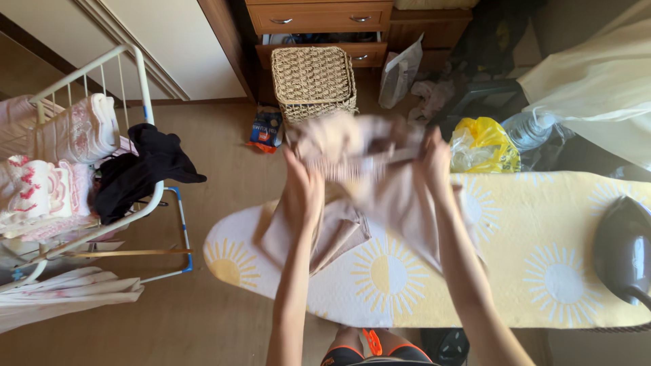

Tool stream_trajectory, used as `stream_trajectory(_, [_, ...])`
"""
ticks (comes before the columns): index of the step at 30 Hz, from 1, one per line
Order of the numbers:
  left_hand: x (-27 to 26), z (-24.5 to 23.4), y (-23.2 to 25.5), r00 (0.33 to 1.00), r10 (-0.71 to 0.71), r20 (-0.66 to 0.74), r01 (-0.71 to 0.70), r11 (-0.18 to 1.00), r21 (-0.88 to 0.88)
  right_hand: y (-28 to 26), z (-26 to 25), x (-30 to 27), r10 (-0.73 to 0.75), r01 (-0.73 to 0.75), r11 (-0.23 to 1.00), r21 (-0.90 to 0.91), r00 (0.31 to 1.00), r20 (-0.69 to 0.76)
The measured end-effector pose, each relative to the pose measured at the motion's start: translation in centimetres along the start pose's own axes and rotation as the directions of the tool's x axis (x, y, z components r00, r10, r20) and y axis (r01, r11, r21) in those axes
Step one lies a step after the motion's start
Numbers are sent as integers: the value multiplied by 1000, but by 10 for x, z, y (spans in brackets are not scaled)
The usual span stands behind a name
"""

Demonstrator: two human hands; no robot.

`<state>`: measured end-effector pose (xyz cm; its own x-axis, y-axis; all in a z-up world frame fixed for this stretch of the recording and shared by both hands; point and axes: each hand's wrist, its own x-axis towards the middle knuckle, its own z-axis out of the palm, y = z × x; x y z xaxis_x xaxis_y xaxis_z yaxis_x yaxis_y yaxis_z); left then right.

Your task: The person irons a pair of tan shorts on an ironing board using an iron, then irons the detached waist tie.

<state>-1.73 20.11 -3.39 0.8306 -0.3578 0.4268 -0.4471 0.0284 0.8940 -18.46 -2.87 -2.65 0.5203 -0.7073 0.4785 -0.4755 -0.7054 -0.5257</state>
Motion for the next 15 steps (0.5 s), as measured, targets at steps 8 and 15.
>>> stream_trajectory(8, [132, 43, 80, 884, 433, -177, -459, 876, -149, -80, -90, 131, -244, 419, 799, 430, 881, -406])
stream_trajectory(15, [246, 81, 149, 930, -124, 347, 107, 992, 70, -15, -94, 191, -217, 436, 648, 625, 892, -397])
